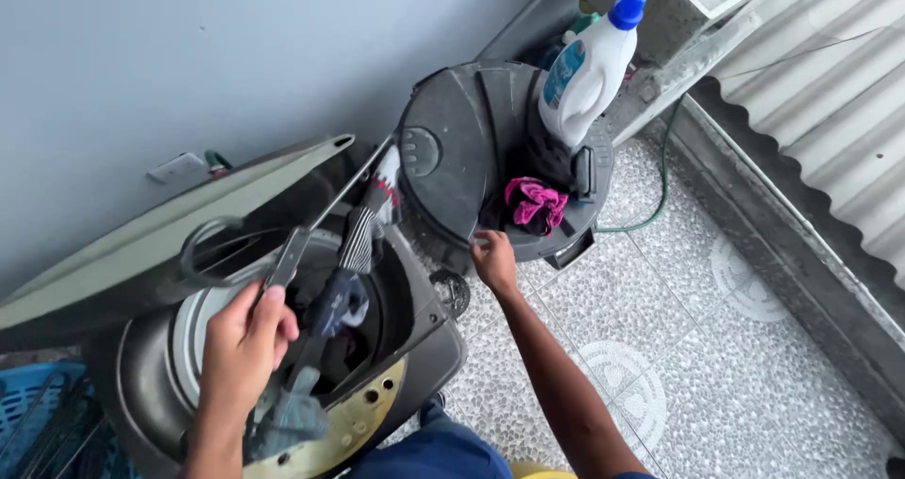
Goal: The person takes socks and underwear from a washing machine and attaches them to a hanger before hanging the hanger on an outdoor clothesline.
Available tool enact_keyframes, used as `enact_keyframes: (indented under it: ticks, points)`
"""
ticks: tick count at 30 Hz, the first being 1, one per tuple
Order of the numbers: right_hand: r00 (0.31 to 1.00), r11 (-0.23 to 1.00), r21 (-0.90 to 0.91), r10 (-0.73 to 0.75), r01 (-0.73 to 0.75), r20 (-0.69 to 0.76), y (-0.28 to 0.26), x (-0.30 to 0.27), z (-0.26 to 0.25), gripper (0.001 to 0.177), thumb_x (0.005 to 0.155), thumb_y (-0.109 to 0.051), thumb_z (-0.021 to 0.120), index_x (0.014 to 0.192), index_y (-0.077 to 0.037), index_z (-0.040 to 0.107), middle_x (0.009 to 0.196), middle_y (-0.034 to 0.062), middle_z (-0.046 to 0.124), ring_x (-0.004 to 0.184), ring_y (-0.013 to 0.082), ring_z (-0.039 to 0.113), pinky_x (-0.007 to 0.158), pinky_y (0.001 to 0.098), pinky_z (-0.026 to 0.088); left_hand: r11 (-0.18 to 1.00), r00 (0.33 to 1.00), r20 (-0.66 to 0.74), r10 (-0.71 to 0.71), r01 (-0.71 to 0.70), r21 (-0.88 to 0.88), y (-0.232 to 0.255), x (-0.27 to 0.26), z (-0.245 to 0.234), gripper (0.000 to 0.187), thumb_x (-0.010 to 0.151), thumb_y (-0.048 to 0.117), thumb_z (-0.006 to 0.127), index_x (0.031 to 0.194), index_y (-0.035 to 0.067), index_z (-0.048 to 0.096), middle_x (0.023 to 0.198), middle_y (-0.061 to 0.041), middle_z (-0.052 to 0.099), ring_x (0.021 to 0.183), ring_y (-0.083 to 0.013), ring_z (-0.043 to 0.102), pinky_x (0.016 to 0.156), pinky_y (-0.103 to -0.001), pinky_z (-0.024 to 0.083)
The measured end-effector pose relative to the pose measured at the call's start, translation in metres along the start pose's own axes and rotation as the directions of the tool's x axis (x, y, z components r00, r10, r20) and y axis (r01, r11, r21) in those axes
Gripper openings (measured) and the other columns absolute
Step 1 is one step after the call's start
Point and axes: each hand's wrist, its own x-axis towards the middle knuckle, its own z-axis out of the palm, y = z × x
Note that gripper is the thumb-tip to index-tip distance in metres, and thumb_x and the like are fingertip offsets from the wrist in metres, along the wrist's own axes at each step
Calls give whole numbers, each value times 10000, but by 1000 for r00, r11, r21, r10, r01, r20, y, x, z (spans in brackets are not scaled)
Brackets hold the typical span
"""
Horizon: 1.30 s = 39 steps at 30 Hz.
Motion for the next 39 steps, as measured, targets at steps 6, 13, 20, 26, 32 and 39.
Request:
enact_keyframes:
  ticks: [6, 13, 20, 26, 32, 39]
  points:
    - [986, 971, -230, 102, -69, 134, 45, 43, 14, 555, 806, -287, 682, 1350, -221, 594, 1579, 238, 321, 1294, 454, 547, 956, 588, 513, 987, 986, -56, -160, 158, -34, 3, 0, 14, 329, 1061, 199, 485, 1221, 48, 730, 613, -111, 574, 403, -165, 387, 385, -289, 281]
    - [923, 904, -360, -319, 229, -214, 10, 68, -20, 170, 830, -150, 655, 999, -148, 644, 968, 130, 592, 936, 360, 539, 871, 456, 443, 995, 989, -114, -96, 96, -3, -26, 1, 22, 419, 1101, 229, 485, 751, 5, 537, 634, -106, 612, 390, -165, 410, 398, -295, 298]
    - [956, 859, -498, -32, -123, -291, 3, 106, -68, 931, 698, -153, 861, 1513, -195, 413, 1626, 252, 267, 1299, 495, 442, 1016, 611, 422, 995, 989, -116, -94, 95, 8, -42, 7, 28, 447, 1104, 241, 477, 737, -8, 530, 631, -123, 621, 373, -185, 432, 422, -304, 324]
    - [930, 911, -257, 256, -323, -263, 18, 115, -65, 692, 820, -305, 643, 1461, -205, 402, 1153, 205, 617, 1026, 489, 638, 884, 611, 483, 992, 984, -131, -123, 123, -7, -41, 10, 34, 465, 1106, 218, 484, 710, -23, 518, 631, -134, 612, 375, -202, 424, 420, -317, 330]
    - [905, 993, 97, 99, -64, -414, -50, 96, -48, 365, 803, -205, 581, 1159, -139, 624, 1022, 150, 640, 965, 368, 623, 891, 474, 475, 996, 987, -137, -83, 78, -41, -43, 17, 38, 445, 1114, 210, 488, 729, -13, 500, 638, -141, 612, 364, -196, 416, 398, -301, 307]
    - [879, 934, 288, -51, 211, -475, -137, 66, -49, 263, 846, -95, 580, 1099, -26, 558, 1004, 123, 554, 943, 306, 568, 888, 404, 448, 1000, 987, -162, -16, 16, -2, -34, 14, 30, 476, 1127, 209, 468, 703, -7, 493, 640, -127, 618, 364, -179, 415, 402, -294, 305]
